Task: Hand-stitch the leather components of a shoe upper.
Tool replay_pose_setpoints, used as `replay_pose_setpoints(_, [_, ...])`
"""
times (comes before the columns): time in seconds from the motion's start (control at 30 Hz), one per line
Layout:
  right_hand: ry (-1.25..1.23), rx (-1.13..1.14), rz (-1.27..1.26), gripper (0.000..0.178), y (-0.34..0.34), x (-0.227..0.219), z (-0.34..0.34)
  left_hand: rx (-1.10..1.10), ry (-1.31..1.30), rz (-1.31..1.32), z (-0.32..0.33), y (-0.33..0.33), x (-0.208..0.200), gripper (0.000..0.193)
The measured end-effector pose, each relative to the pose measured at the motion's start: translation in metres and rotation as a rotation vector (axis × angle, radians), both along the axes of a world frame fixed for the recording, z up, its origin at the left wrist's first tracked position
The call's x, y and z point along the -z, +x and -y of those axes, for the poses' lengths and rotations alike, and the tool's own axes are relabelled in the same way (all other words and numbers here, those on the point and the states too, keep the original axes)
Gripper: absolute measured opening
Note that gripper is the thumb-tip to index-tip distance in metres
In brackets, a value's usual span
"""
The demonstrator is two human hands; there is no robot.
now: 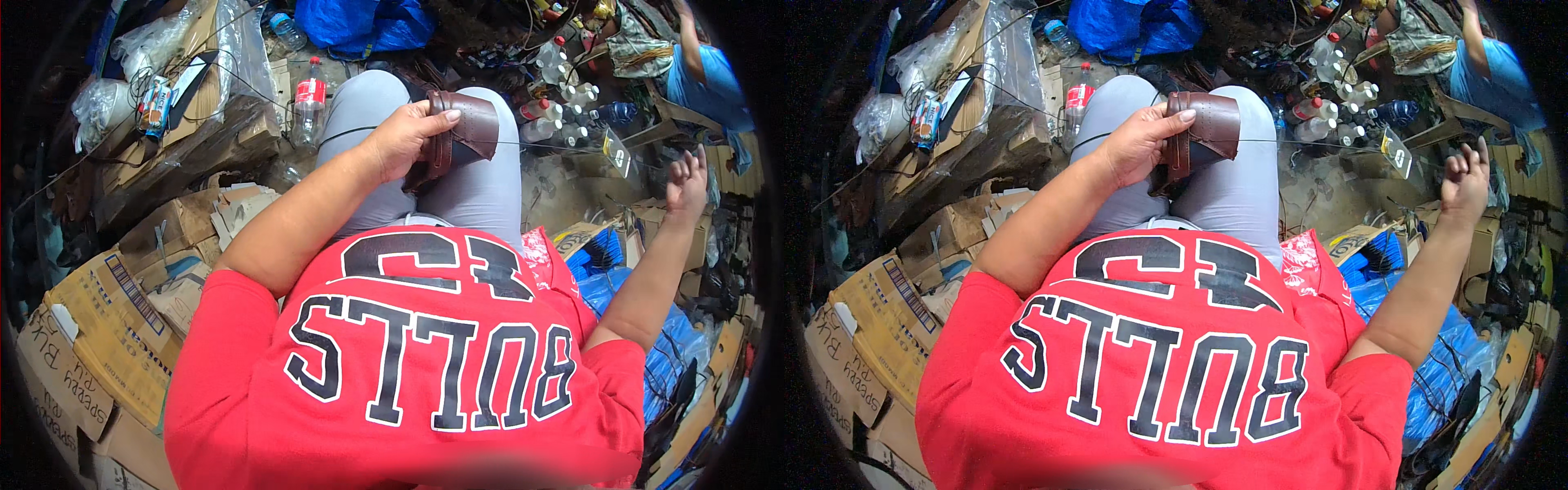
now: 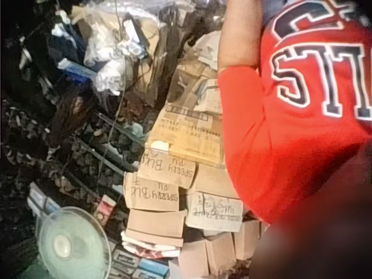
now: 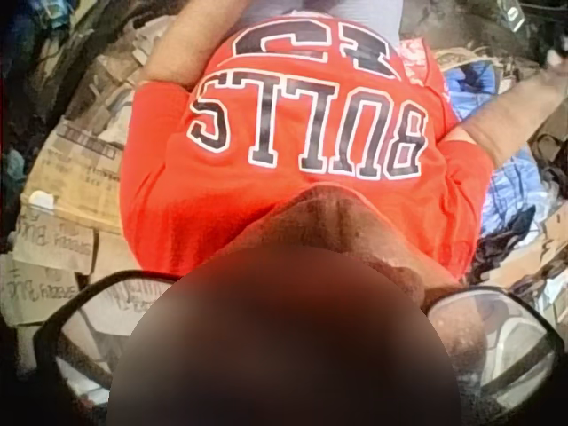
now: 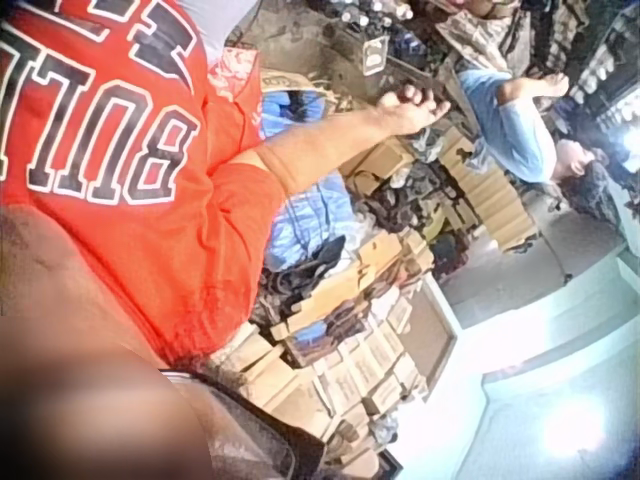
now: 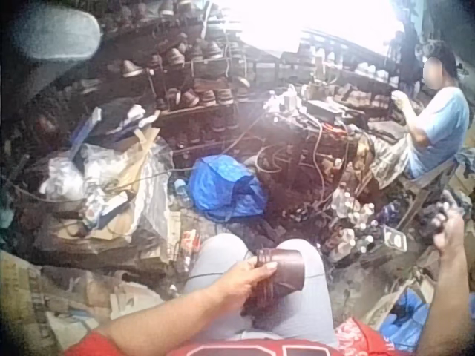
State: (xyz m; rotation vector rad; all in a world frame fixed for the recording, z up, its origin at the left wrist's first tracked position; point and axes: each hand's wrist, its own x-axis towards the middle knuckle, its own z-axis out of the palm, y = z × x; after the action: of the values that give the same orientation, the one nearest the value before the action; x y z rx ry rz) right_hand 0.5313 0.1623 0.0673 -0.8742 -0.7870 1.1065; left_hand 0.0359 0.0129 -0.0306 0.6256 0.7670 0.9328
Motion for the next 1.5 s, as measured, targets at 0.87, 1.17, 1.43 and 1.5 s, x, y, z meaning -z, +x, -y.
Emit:
replay_pose_setpoints(0.87, [0.249, -0.622, 1.403, 0.011, -0.287, 0.016, 0.134, -0.077, 0.004, -0.006, 0.011, 0.002, -0.006, 0.027])
replay_pose_setpoints(1.17, [0.206, -0.585, 1.274, 0.014, -0.288, 0.031, 0.125, -0.027, 0.021, -0.002, 0.010, 0.001, -0.003, 0.035])
replay_pose_setpoints(1.43, [0.246, -0.613, 1.425, 0.012, -0.299, 0.018, 0.122, -0.034, 0.004, -0.001, 0.009, 0.004, -0.009, 0.034])
replay_pose_setpoints(1.5, [0.311, -0.621, 1.413, 0.011, -0.299, 0.023, 0.118, 0.014, -0.005, -0.016, 0.008, 0.000, -0.008, 0.036])
